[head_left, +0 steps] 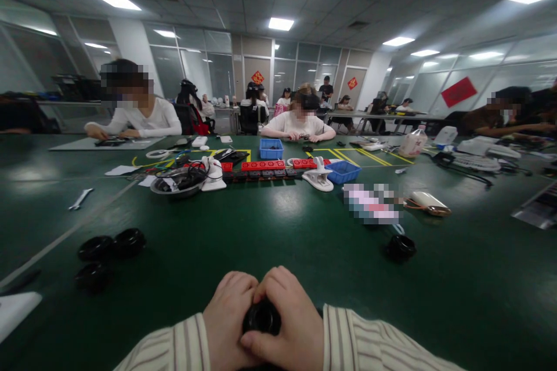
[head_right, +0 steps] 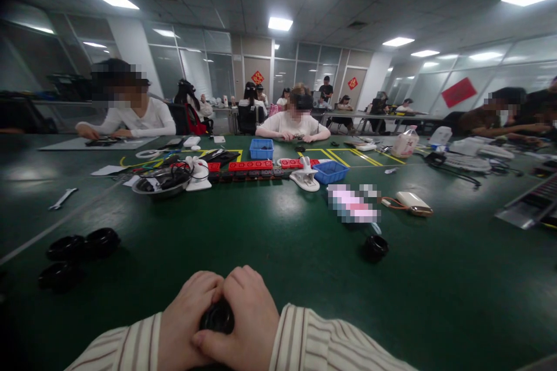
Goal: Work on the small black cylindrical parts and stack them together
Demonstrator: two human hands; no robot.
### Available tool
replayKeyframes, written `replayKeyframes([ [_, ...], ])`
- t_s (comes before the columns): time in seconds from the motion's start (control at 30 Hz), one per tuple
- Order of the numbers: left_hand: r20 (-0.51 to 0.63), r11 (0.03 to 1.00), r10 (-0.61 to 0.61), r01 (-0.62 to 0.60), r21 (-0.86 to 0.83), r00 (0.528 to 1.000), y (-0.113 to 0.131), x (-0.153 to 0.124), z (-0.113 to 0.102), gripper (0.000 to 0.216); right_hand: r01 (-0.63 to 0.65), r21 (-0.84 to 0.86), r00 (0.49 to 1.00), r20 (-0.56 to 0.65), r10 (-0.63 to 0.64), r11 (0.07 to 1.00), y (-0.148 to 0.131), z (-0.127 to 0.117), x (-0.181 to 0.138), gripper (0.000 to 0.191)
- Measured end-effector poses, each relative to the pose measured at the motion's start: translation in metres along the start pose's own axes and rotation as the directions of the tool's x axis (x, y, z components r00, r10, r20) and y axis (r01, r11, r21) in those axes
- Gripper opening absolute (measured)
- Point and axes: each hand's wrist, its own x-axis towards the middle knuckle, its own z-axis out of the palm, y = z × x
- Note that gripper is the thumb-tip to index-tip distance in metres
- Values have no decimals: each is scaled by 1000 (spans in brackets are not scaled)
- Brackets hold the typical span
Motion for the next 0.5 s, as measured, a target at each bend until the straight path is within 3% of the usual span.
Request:
replayKeyframes([
  [0.1, 91, 991, 92, -83, -101, 992, -5, 4, -2, 33, 180, 72, 983, 24, -182, 981, 1, -1, 0, 17],
  [0.27, 129, 974, 181, -160, -159, 975, -11, 10, -5, 44, 415, 167, 889, 136, -438, 894, 0, -8, 5, 14],
  [0.37, 143, 972, 186, -161, -170, 972, -12, 10, -6, 51, 422, 194, 879, 153, -452, 886, -3, -12, 7, 18],
  [0.5, 120, 976, 173, -154, -152, 978, -14, 8, -5, 61, 313, 220, 943, 40, -329, 924, -4, -15, 5, 31],
])
